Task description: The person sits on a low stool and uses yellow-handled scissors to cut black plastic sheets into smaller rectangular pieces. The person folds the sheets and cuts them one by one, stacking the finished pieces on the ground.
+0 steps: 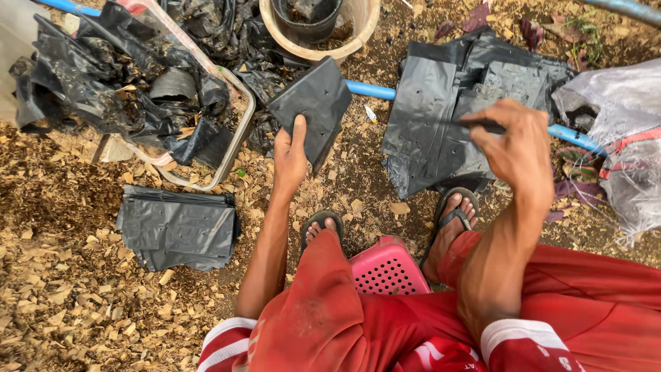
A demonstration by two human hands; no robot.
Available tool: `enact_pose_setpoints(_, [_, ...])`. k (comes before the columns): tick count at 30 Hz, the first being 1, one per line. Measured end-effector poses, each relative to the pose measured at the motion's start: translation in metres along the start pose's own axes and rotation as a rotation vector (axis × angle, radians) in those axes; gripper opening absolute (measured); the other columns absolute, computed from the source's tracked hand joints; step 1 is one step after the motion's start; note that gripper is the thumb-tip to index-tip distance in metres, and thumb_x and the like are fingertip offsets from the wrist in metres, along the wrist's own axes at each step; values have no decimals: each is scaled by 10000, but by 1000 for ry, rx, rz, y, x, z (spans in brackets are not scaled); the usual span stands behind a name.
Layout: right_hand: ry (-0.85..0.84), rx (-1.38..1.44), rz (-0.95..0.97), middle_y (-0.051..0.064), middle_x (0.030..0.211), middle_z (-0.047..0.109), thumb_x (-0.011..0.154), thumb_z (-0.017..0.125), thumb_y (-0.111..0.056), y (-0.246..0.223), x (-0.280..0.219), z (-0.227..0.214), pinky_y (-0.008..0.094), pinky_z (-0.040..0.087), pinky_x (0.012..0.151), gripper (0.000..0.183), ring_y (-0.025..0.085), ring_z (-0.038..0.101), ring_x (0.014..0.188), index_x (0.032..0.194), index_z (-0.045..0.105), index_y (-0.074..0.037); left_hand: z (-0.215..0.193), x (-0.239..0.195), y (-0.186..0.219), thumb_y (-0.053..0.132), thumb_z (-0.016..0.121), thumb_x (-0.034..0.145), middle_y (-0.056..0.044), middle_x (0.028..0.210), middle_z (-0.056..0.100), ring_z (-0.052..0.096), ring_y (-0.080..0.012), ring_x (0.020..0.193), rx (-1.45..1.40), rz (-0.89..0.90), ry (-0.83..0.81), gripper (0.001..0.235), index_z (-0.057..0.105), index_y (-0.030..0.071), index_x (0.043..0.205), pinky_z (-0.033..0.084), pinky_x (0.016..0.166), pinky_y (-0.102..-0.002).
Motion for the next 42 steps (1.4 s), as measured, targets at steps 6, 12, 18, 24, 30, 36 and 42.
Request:
enact_pose_setpoints(6, [-25,102,-270,21,962,713,874,771,-125,-122,-15,0,419,279,1041,151,220,605,979,1024,756,-130,39,-8,18,475,399,1087,-44,679,579,516,-154,587,408,-164,-261,559,684,4,993,405,536,-329])
enact_pose_setpoints(12, [-13,200,-330,48,941,681,821,756,-100,-145,-2,48,422,304,1007,175,244,609,984,981,687,-84,88,-52,-6,471,421,1125,-122,856,681,604,-197,812,368,-95,-493,549,657,-23,1155,531,759,-370])
enact_pose_setpoints(18, [107,285,-349,125,1172,632,844,783,-156,-133,0,50,431,333,1050,386,334,580,1155,1178,616,-56,99,-61,-4,340,606,1025,-83,1057,739,687,-138,960,318,-3,-511,404,633,-10,1226,553,842,-325])
enact_pose_setpoints(24, [67,755,92,85,1269,569,1001,726,-214,-64,17,67,361,456,982,512,191,560,1132,1404,462,-40,75,-48,23,290,572,1088,-91,1216,701,631,-135,1083,-30,-58,-333,418,583,-22,1366,523,970,-315])
enact_pose_setpoints(30, [-101,1220,81,11,1184,665,1085,582,-164,-72,17,105,258,494,975,271,66,596,1079,1309,562,-13,77,-43,81,268,564,1111,-135,1454,537,524,-194,1320,66,271,-300,552,339,10,1543,383,1152,-329])
enact_pose_setpoints(36, [40,1195,32,-11,1041,657,1087,644,-123,-80,12,97,230,477,865,122,41,577,951,1136,572,-38,76,-40,96,330,481,1130,-124,1393,623,603,-182,1258,44,200,-195,489,461,7,1496,470,1118,-323])
enact_pose_setpoints(42, [160,1268,22,-4,1052,675,1081,654,-106,-80,4,78,227,486,918,90,46,599,967,1114,603,-38,79,-50,121,285,477,1152,-143,1497,558,531,-196,1385,-91,233,-239,454,476,-19,1488,400,1208,-343])
Point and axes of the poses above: each hand's wrist, its own x-axis towards the middle knuckle, its own z-axis out of the palm, y = z × x, the point moved 10 cm from there along x, towards the middle knuckle
